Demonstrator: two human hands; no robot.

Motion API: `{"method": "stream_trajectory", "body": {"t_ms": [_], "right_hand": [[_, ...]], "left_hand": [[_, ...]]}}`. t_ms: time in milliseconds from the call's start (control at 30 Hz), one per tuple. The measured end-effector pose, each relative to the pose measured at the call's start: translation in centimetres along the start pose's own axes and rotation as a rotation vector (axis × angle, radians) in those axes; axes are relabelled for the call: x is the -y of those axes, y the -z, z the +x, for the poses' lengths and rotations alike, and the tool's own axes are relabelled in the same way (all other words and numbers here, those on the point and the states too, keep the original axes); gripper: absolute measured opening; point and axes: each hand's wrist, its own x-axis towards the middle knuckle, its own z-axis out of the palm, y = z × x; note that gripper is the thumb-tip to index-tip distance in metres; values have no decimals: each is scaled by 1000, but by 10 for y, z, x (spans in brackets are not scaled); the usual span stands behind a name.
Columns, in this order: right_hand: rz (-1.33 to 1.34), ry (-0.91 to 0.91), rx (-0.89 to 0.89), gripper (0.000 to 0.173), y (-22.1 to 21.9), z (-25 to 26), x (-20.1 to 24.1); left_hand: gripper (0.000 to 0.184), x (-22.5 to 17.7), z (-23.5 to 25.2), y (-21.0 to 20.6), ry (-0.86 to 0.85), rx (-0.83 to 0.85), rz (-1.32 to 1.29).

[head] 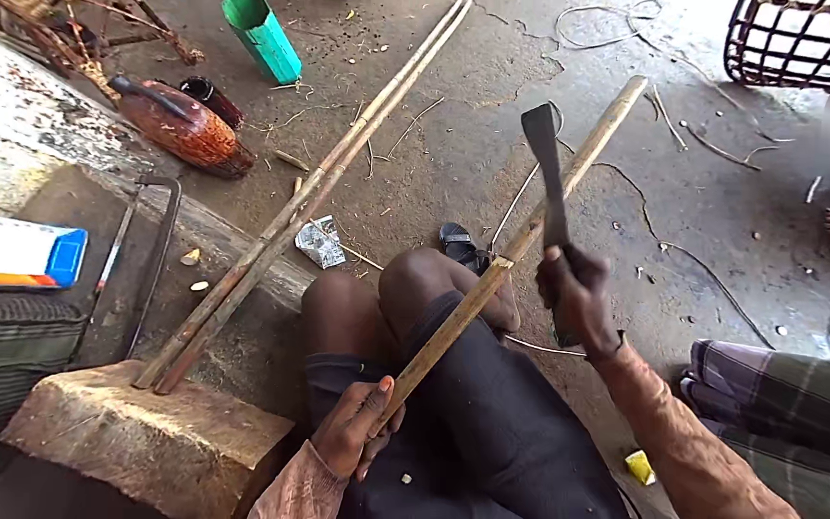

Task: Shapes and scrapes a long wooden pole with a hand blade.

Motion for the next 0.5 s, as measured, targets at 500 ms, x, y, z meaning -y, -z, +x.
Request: {"method": "stream_trajectory", "body": {"t_ms": [500], "right_hand": [[28, -7, 45, 24, -9, 1, 11]], "left_hand": [[52, 6, 7, 7, -50, 107, -101]]}}
